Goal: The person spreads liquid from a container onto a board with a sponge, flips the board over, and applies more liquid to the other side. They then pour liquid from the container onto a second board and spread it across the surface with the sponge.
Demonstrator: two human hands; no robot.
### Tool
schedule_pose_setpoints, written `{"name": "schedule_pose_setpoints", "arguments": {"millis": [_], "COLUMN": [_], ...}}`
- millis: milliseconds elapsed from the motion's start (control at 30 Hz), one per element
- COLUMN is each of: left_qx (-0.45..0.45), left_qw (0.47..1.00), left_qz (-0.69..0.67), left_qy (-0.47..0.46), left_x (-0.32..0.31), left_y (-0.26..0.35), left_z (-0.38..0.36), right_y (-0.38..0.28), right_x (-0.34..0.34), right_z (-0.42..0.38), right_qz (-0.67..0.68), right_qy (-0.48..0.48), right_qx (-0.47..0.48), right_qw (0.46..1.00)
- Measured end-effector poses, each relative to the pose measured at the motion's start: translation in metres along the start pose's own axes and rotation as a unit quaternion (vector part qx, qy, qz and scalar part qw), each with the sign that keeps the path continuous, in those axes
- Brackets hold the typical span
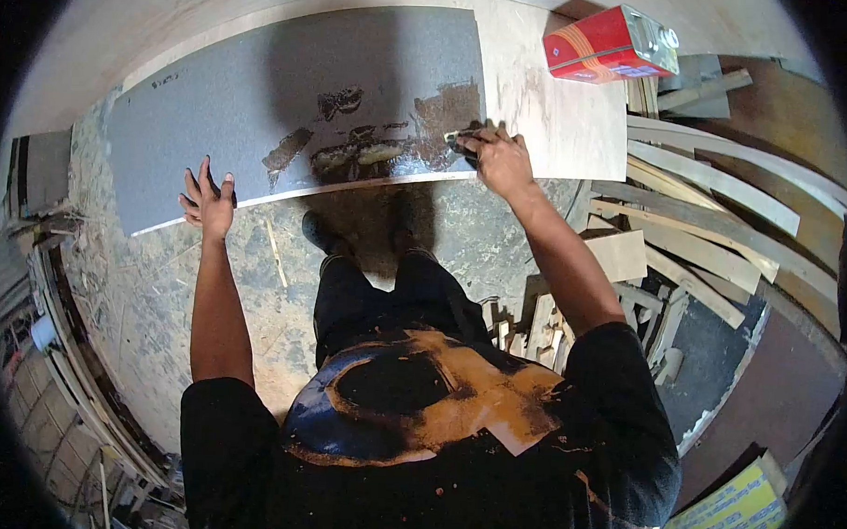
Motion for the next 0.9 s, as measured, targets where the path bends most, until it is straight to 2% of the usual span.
{"name": "schedule_pose_setpoints", "arguments": {"millis": [167, 233, 300, 333, 367, 433, 500, 600, 633, 667, 700, 733, 767, 833, 867, 900], "left_qx": [0.008, -0.005, -0.002, 0.0, -0.001, -0.014, -0.02, 0.0, -0.002, 0.002, 0.007, 0.022, 0.026, 0.027, 0.032, 0.029], "left_qw": [1.0, 1.0, 1.0, 1.0, 1.0, 1.0, 1.0, 0.997, 0.998, 0.997, 0.996, 0.995, 0.995, 0.994, 0.994, 0.994], "left_qz": [0.004, 0.0, -0.002, -0.001, -0.001, -0.007, -0.012, -0.046, -0.042, -0.045, -0.05, -0.057, -0.057, -0.065, -0.068, -0.068], "left_qy": [-0.014, -0.009, -0.009, -0.012, -0.004, -0.022, -0.02, -0.056, -0.055, -0.066, -0.075, -0.082, -0.082, -0.084, -0.083, -0.078], "left_x": [0.0, 0.001, 0.001, 0.002, 0.004, 0.003, 0.001, 0.002, 0.005, 0.006, 0.007, 0.007, 0.008, 0.009, 0.01, 0.011], "left_y": [0.003, 0.004, 0.003, 0.004, 0.003, 0.002, -0.001, 0.0, 0.002, 0.003, 0.005, 0.006, 0.006, 0.009, 0.01, 0.01], "left_z": [0.002, 0.001, 0.0, -0.001, -0.001, -0.001, 0.0, -0.001, -0.002, -0.002, -0.002, -0.001, -0.001, -0.002, -0.003, -0.004], "right_y": [-0.008, -0.011, -0.01, -0.006, 0.001, 0.007, 0.006, -0.028, -0.055, -0.094, -0.123, -0.158, -0.177, -0.185, -0.173, -0.158], "right_x": [-0.019, -0.005, 0.002, 0.014, 0.027, 0.059, 0.07, 0.029, 0.011, 0.022, 0.007, 0.015, 0.015, 0.027, 0.033, 0.039], "right_z": [-0.045, -0.053, -0.051, -0.04, -0.029, 0.0, 0.035, 0.087, 0.099, 0.096, 0.105, 0.102, 0.098, 0.096, 0.097, 0.098], "right_qz": [0.019, 0.019, 0.114, 0.142, 0.26, 0.248, 0.202, 0.14, 0.096, 0.087, 0.089, 0.009, 0.02, -0.065, -0.069, -0.049], "right_qy": [0.014, 0.015, -0.134, -0.081, -0.029, 0.046, 0.081, 0.031, -0.01, -0.017, 0.034, 0.041, 0.092, -0.033, -0.034, -0.031], "right_qx": [-0.053, -0.058, -0.112, -0.138, -0.158, -0.233, -0.311, -0.322, -0.28, -0.259, -0.228, -0.108, -0.045, 0.088, 0.092, 0.16], "right_qw": [0.998, 0.998, 0.978, 0.977, 0.952, 0.939, 0.925, 0.936, 0.955, 0.962, 0.969, 0.993, 0.995, 0.993, 0.993, 0.985]}}
Point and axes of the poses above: each hand's wrist, its own z-axis towards the middle knuckle, its own x-axis out of the back of the hand, y = z × x, the point moved 5 cm from there along z, towards the middle knuckle, and after that the axes turned 11 degrees about -x, right-handed, at the moved point
